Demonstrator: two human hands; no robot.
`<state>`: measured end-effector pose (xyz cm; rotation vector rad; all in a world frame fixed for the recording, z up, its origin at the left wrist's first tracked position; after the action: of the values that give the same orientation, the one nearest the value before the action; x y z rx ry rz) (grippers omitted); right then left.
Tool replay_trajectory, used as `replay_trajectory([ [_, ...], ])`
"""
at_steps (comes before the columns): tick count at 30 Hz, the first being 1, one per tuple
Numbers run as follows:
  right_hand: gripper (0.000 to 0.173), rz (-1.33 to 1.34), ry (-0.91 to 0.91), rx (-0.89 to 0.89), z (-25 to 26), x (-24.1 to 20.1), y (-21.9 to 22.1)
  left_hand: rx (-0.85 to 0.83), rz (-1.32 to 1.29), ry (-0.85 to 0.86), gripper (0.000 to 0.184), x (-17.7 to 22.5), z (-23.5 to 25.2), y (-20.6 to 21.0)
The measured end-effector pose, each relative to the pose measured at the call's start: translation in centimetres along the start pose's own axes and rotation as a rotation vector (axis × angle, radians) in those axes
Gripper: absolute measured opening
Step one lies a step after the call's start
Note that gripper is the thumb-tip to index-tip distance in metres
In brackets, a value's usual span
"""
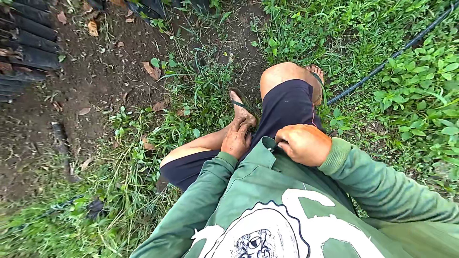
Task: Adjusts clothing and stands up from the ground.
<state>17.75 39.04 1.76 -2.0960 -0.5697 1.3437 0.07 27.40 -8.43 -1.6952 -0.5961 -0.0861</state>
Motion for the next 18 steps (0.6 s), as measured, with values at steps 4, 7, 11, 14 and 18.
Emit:
replay_trajectory([
  [4,0.019,0.001,-0.003,-0.019,0.12,-0.1,0.08,0.012,0.001,0.011,0.033,0.21,0.02,-0.04],
  [7,0.019,-0.01,-0.012,-0.023,0.19,-0.13,0.15,0.01,0.002,0.011,0.033,0.25,-0.01,0.03],
  [11,0.019,-0.03,-0.022,-0.008,0.17,-0.2,0.16,0.012,-0.005,0.001,0.032,0.27,0.01,0.09],
  [14,0.019,-0.043,-0.032,-0.008,0.03,-0.4,0.12,0.016,-0.013,-0.003,0.032,0.17,-0.26,0.34],
  [18,0.019,-0.079,-0.006,-0.07,0.24,-0.56,-0.47,-0.003,-0.006,-0.019,0.033,0.1,-0.27,0.63],
])
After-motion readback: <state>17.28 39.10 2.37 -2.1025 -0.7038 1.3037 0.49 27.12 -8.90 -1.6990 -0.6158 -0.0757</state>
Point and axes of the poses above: each hand's wrist, its own z-axis towards the middle knuckle, its own y-axis out of the palm, x = y × z, the point moved 7 cm from there along z, towards the middle knuckle, and after that the axes turned 3 degrees about x, right-handed, at the moved point
